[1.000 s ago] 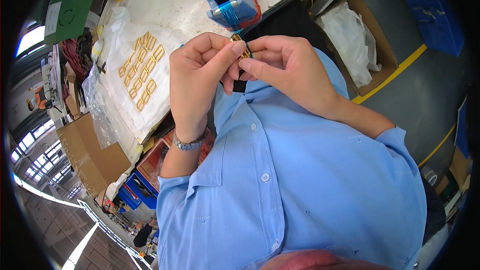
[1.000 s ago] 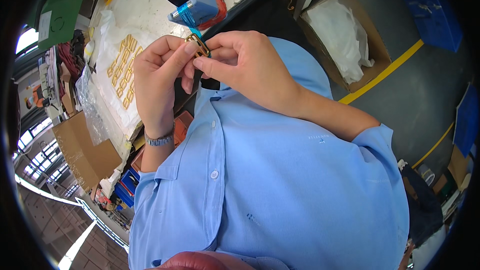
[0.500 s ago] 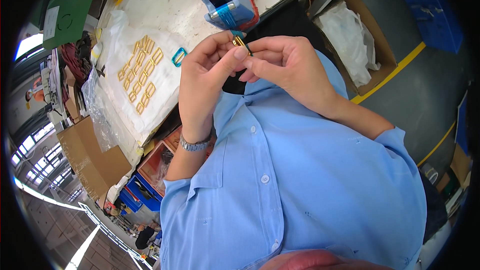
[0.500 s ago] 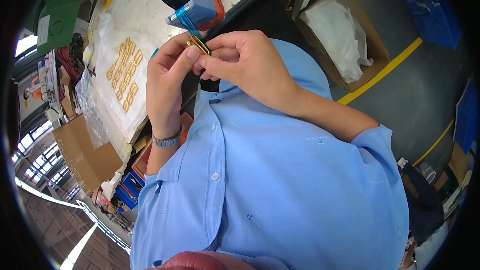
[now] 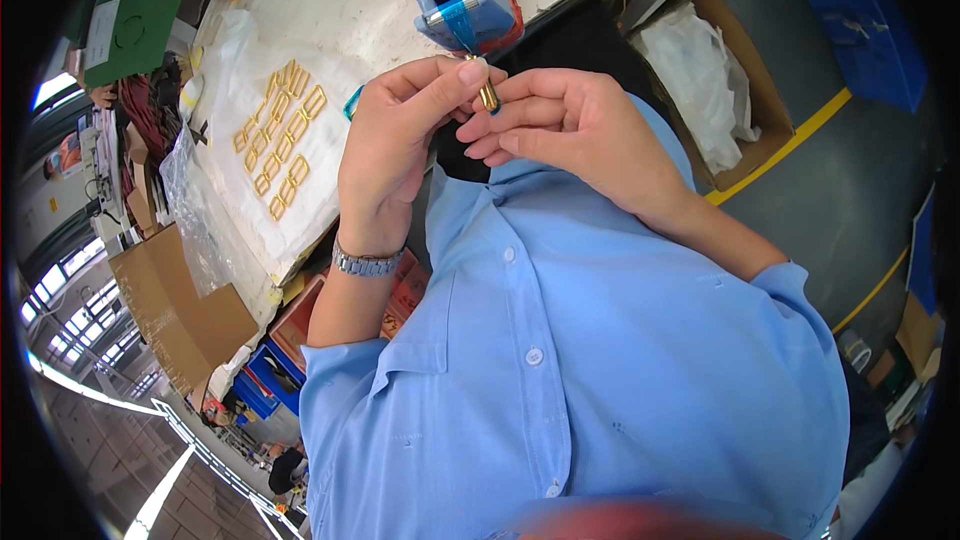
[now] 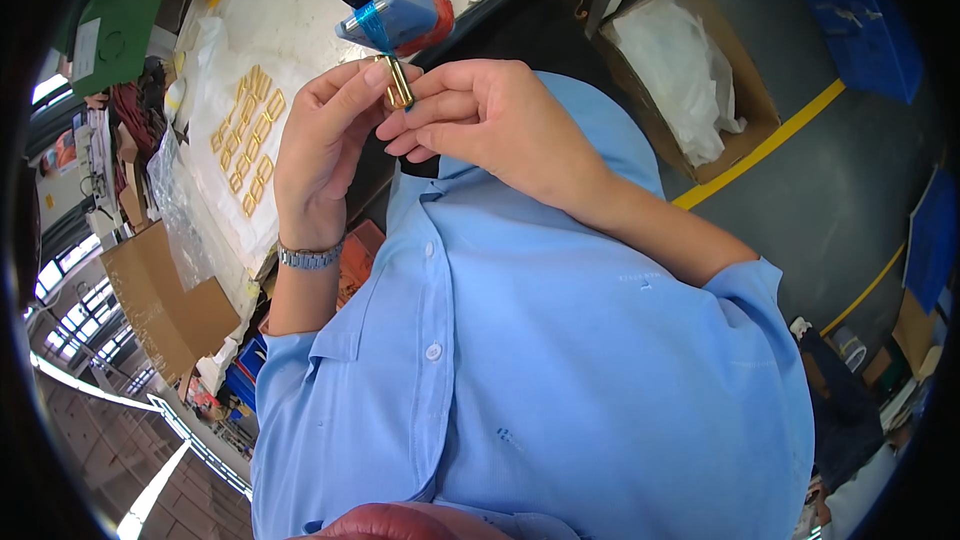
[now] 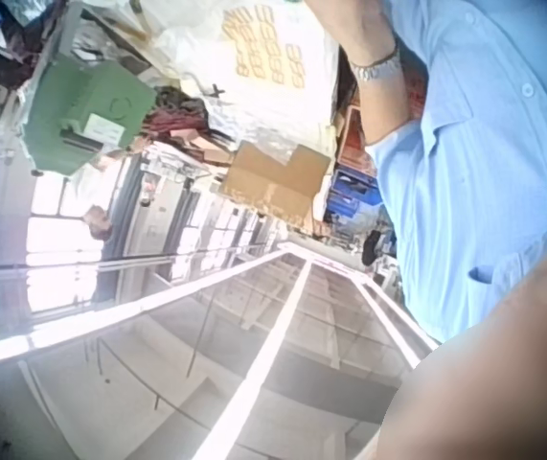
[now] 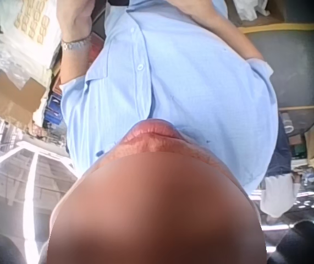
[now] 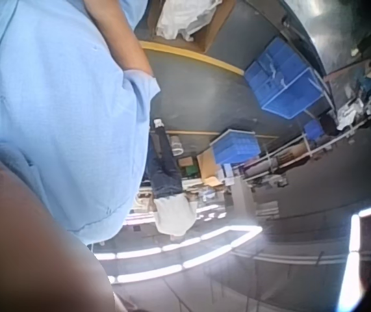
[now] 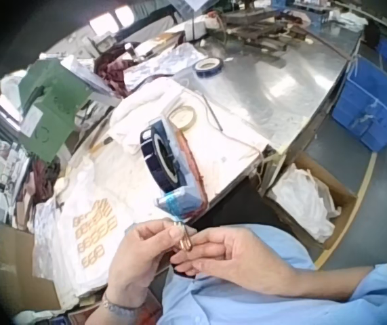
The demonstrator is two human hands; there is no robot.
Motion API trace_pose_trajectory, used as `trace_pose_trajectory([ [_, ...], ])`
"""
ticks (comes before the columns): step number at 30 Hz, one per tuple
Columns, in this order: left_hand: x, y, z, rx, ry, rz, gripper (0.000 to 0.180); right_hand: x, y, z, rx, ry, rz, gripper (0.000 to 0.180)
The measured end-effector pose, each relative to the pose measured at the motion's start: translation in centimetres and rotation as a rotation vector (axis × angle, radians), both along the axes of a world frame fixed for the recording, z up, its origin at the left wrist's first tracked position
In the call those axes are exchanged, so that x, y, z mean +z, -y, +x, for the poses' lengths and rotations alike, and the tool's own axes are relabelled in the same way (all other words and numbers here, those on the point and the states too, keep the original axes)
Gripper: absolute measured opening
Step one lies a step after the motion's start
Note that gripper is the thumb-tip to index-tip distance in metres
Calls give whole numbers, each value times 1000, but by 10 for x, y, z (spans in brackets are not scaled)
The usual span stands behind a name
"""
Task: Wrapping gold metal buckles with blue protective adhesive tape at a workbench.
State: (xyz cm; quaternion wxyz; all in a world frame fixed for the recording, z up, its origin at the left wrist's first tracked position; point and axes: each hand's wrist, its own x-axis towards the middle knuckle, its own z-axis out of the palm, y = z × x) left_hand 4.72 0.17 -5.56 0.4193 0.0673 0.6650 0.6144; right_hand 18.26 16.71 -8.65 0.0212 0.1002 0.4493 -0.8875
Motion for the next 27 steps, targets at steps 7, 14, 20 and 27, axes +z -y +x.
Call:
trace_pose_trajectory([
  [7,1,0,-2,-21,57,2,30,6,-7,-4,44,36,228,20],
  [14,-3,7,-13,-86,93,3,40,10,-19,-11,17,19,776,37],
  [20,0,7,-22,-135,205,18,38,0,-19,-23,-7,-181,497,55],
  [27,8,-3,-22,-53,314,-4,35,-5,-12,-33,-57,-264,369,61],
])
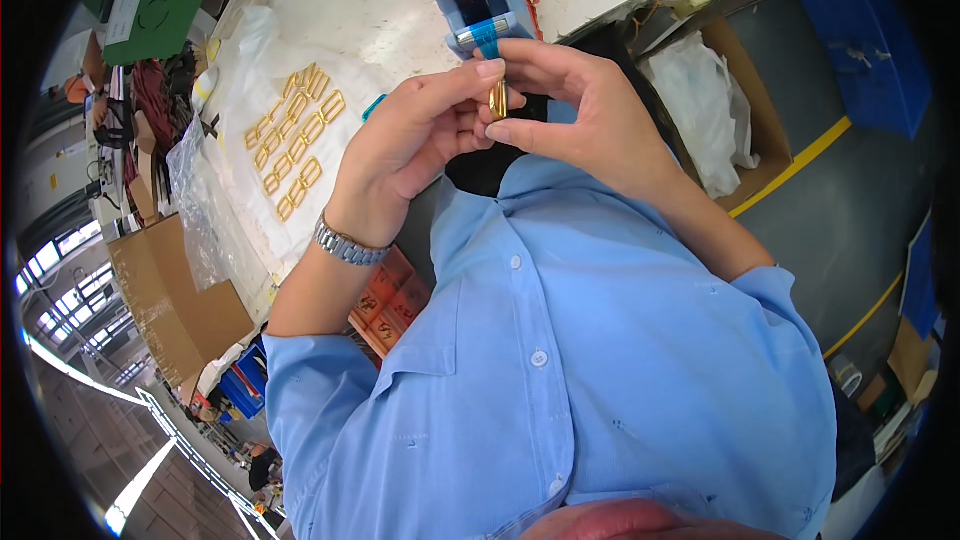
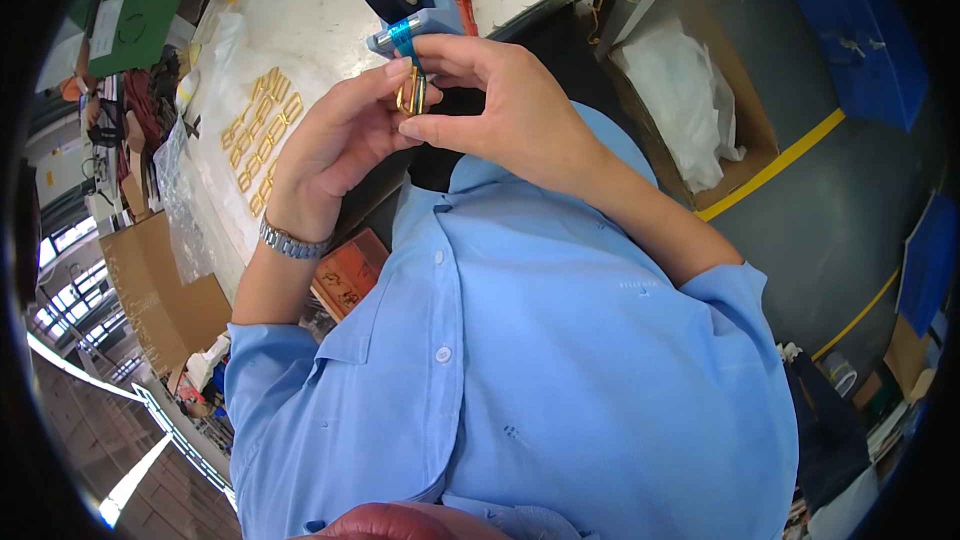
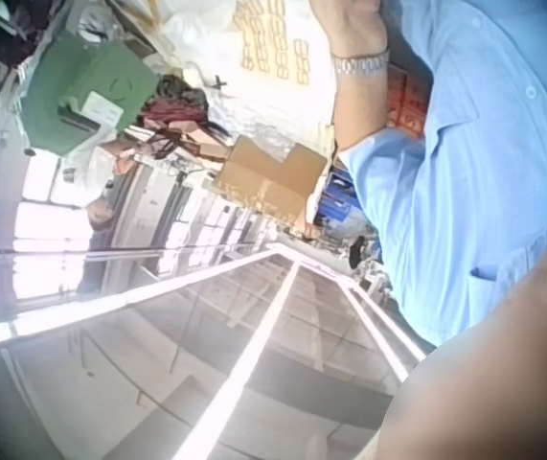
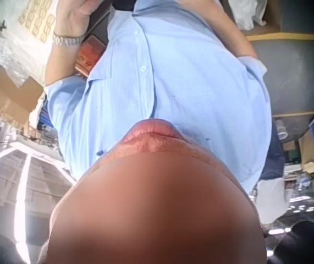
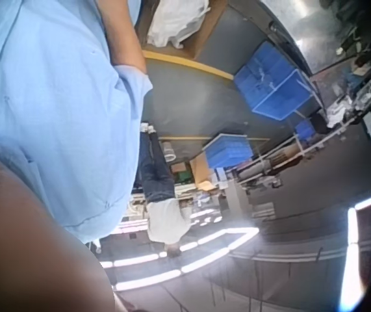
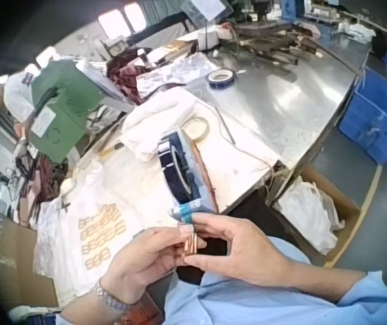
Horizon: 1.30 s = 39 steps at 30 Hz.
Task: Wrapping gold metal buckles with blue protective adhesive tape at a workbench.
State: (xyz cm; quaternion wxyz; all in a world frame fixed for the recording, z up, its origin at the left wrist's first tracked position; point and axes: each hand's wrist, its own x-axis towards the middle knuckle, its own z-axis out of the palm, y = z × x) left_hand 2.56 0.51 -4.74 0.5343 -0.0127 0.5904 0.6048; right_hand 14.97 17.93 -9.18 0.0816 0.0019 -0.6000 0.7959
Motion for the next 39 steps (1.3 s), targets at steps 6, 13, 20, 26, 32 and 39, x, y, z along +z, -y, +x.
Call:
trace_pose_trajectory([
  [6,-3,1,-8,-8,106,18,33,7,3,-2,-36,38,-27,53],
  [13,-3,12,28,-63,-584,-114,31,7,9,-5,-110,105,-148,42],
  [20,-22,-1,62,183,-1644,57,27,22,9,-1,-31,203,-262,42],
  [26,-35,-4,63,222,-1849,58,24,36,15,10,-67,279,-371,35],
  [32,-31,9,79,144,-1840,-64,20,44,17,25,-20,355,-385,33],
  [39,-38,11,82,156,-1865,-136,22,31,16,22,-1,335,-346,35],
])
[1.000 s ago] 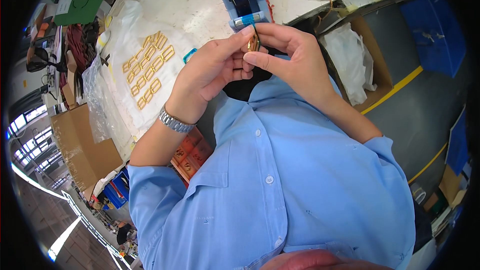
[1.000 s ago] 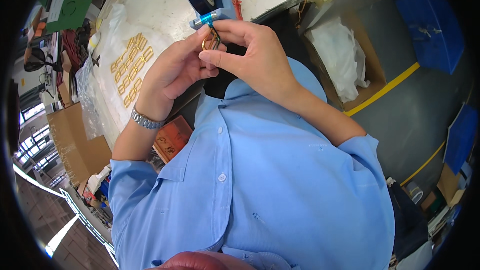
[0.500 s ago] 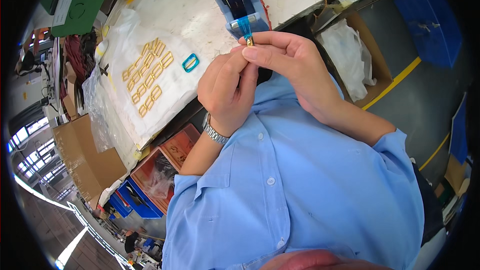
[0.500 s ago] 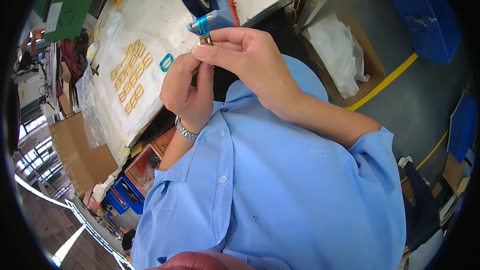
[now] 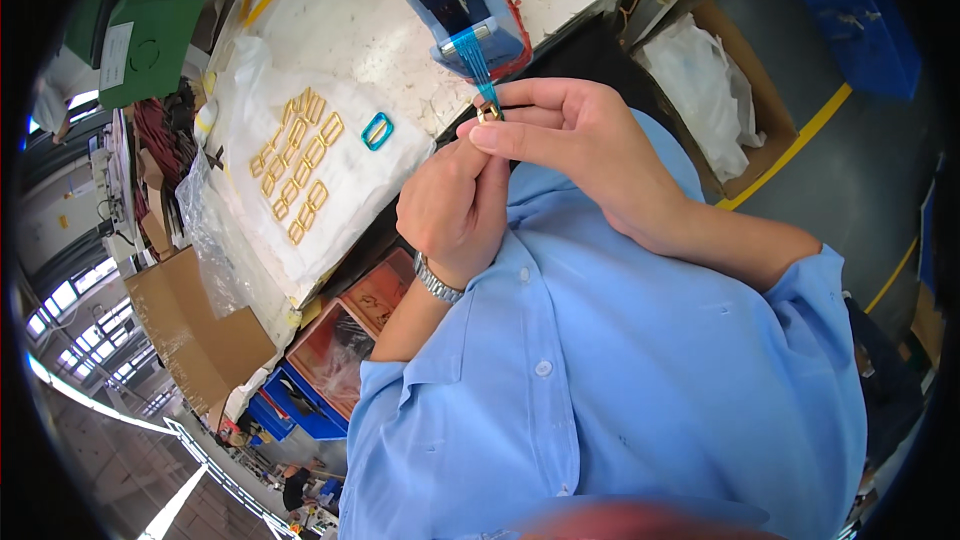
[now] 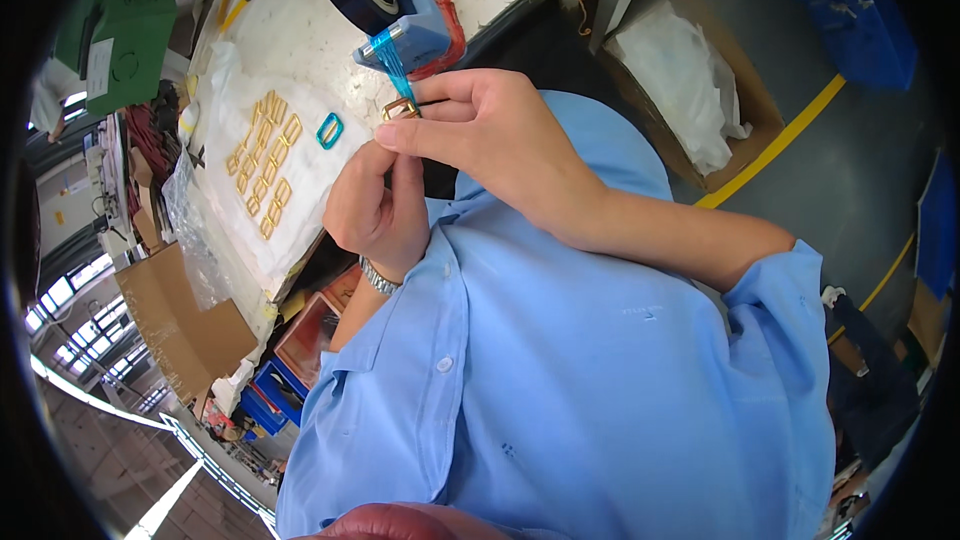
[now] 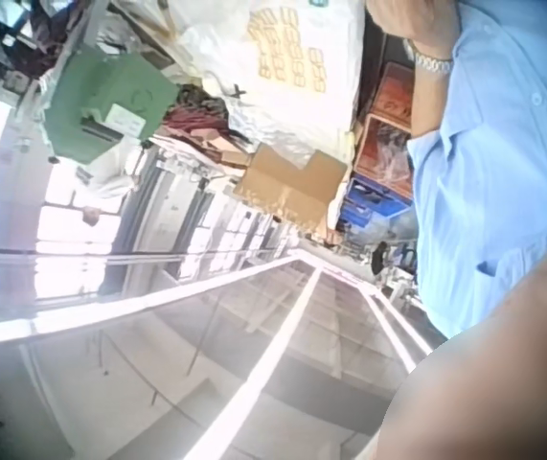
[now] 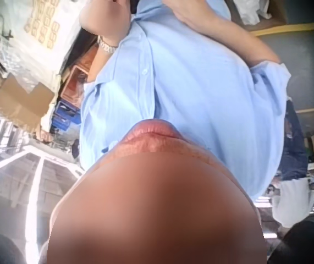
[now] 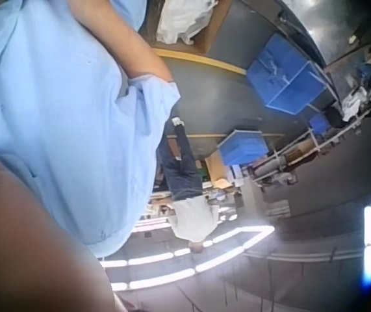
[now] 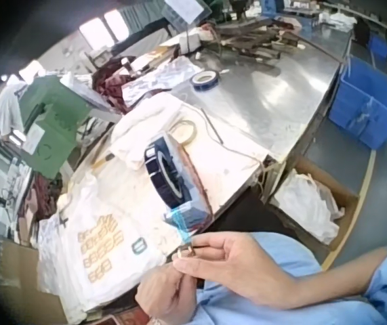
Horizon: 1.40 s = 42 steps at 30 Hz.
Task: Wrapping gold metal buckles with blue protective adhesive tape at a workbench.
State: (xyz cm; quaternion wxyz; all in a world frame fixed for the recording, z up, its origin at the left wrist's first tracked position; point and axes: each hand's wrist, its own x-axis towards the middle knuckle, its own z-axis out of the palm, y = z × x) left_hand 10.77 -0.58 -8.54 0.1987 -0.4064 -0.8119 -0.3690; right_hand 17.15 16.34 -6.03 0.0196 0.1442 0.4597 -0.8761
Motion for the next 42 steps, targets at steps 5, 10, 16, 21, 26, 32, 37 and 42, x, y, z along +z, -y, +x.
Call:
trace_pose_trajectory([
  [5,-2,-3,1,-15,-5,36,22,-6,1,-1,-12,-26,13,42],
  [10,2,-6,0,0,154,27,15,-10,2,-3,-56,-23,11,48],
  [16,15,-15,-17,-50,658,143,7,-17,0,-11,-42,-26,-15,39],
  [21,41,-20,-40,-107,1024,185,13,-20,3,-8,-87,-67,-48,32],
  [26,52,-21,-60,-148,1270,154,18,-29,-2,-12,-90,-150,58,29],
  [32,53,-22,-70,-125,1347,140,20,-31,-10,-27,-27,-213,133,31],
  [37,55,-23,-66,-112,1381,190,22,-28,-8,-25,-82,-148,296,31],
  [42,58,-14,-66,-137,1537,216,22,-15,-5,-13,-50,-104,315,28],
])
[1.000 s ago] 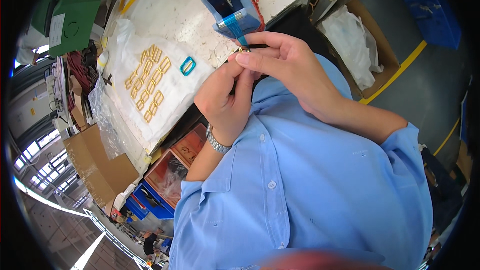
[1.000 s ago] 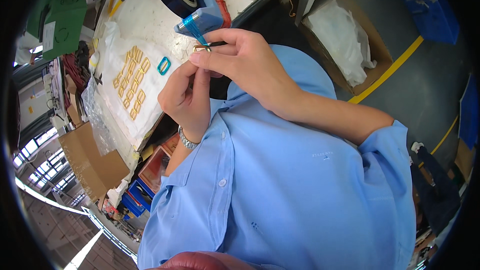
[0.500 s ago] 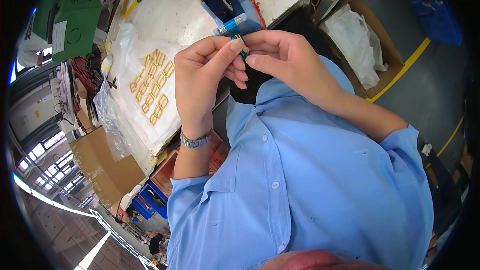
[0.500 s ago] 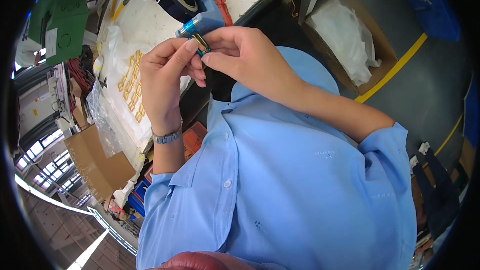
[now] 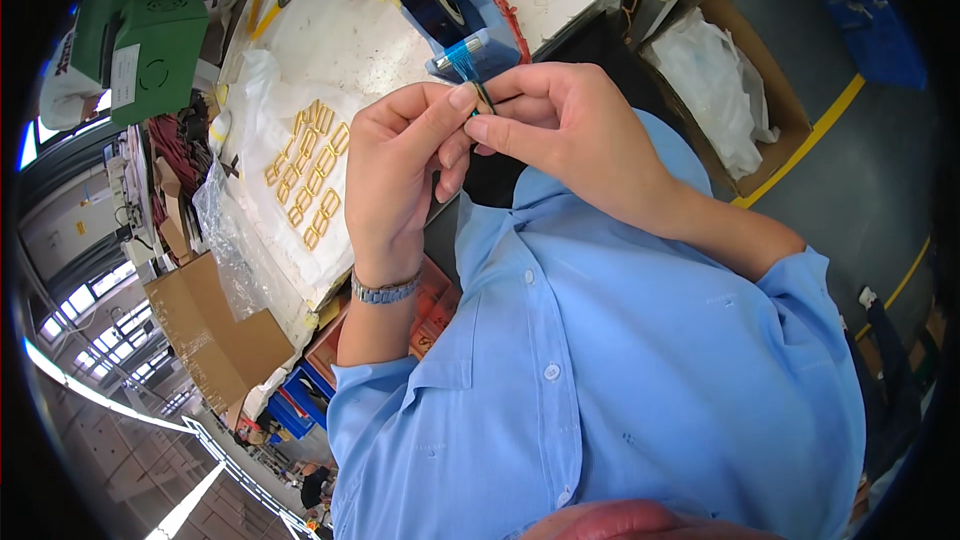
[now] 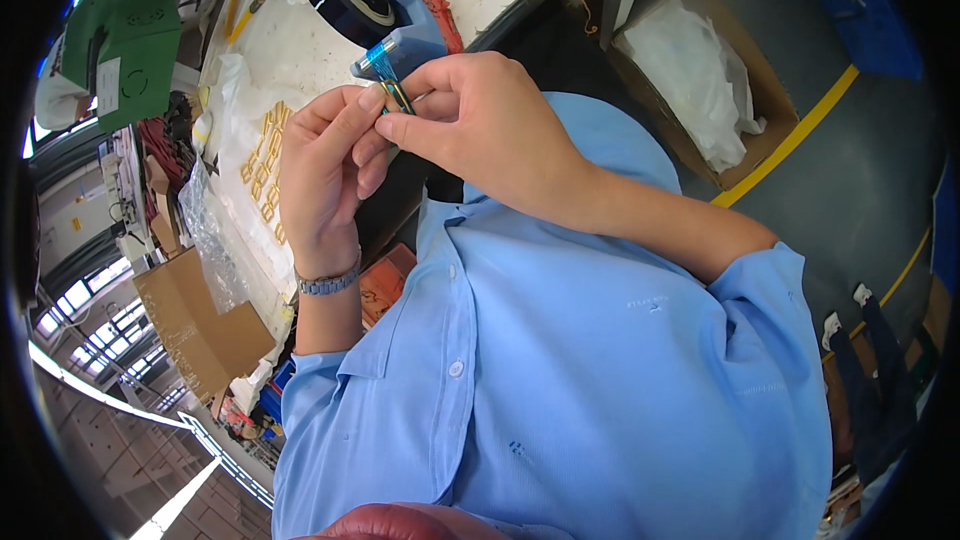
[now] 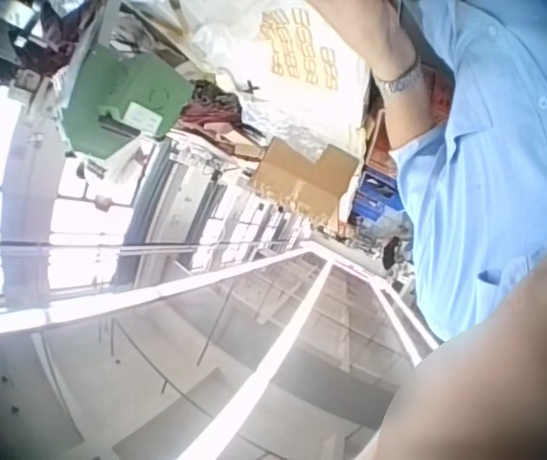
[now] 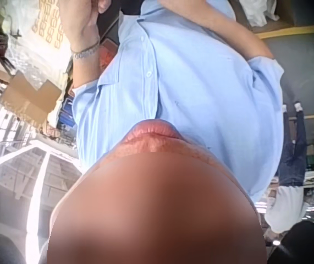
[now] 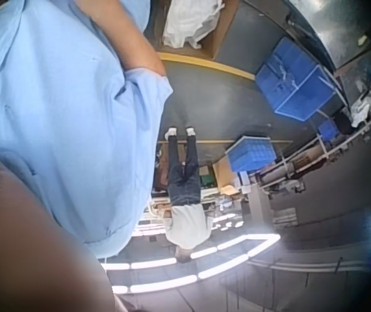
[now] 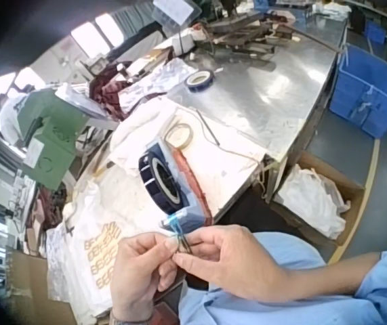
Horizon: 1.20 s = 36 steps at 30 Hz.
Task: Wrapping gold metal buckles with blue protective adhesive tape at a workbench.
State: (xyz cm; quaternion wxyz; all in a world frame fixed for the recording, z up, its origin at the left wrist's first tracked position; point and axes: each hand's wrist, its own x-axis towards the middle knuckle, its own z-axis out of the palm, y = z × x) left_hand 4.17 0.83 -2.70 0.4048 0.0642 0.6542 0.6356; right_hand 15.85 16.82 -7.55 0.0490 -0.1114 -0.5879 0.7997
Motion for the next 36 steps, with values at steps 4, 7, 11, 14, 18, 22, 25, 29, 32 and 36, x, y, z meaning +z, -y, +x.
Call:
trace_pose_trajectory([
  [4,6,8,1,-74,109,-41,22,7,6,14,28,69,-108,27],
  [7,3,12,-6,-81,191,-69,21,3,1,14,122,55,-136,36],
  [11,-3,11,-22,-108,275,-96,20,-17,-7,6,147,-26,-110,50],
  [14,-1,6,-28,-152,309,-112,19,-22,-13,-3,99,-184,123,62],
  [18,-1,3,-35,-188,348,-136,20,-25,-12,-11,71,-249,144,60],
  [22,-3,-1,-39,-172,440,-123,21,-21,-8,-13,-5,-220,134,49],
  [25,-6,-3,-37,-117,533,-48,22,-19,-8,-14,-61,-201,193,43],
  [29,-7,0,-32,-79,565,-9,23,-18,-7,-16,-95,-193,298,41],
  [32,-10,1,-25,-26,460,-30,24,-16,-6,-17,-110,-241,355,41],
  [36,-15,15,-17,49,202,-37,21,-16,-4,-15,-132,-261,326,39],
])
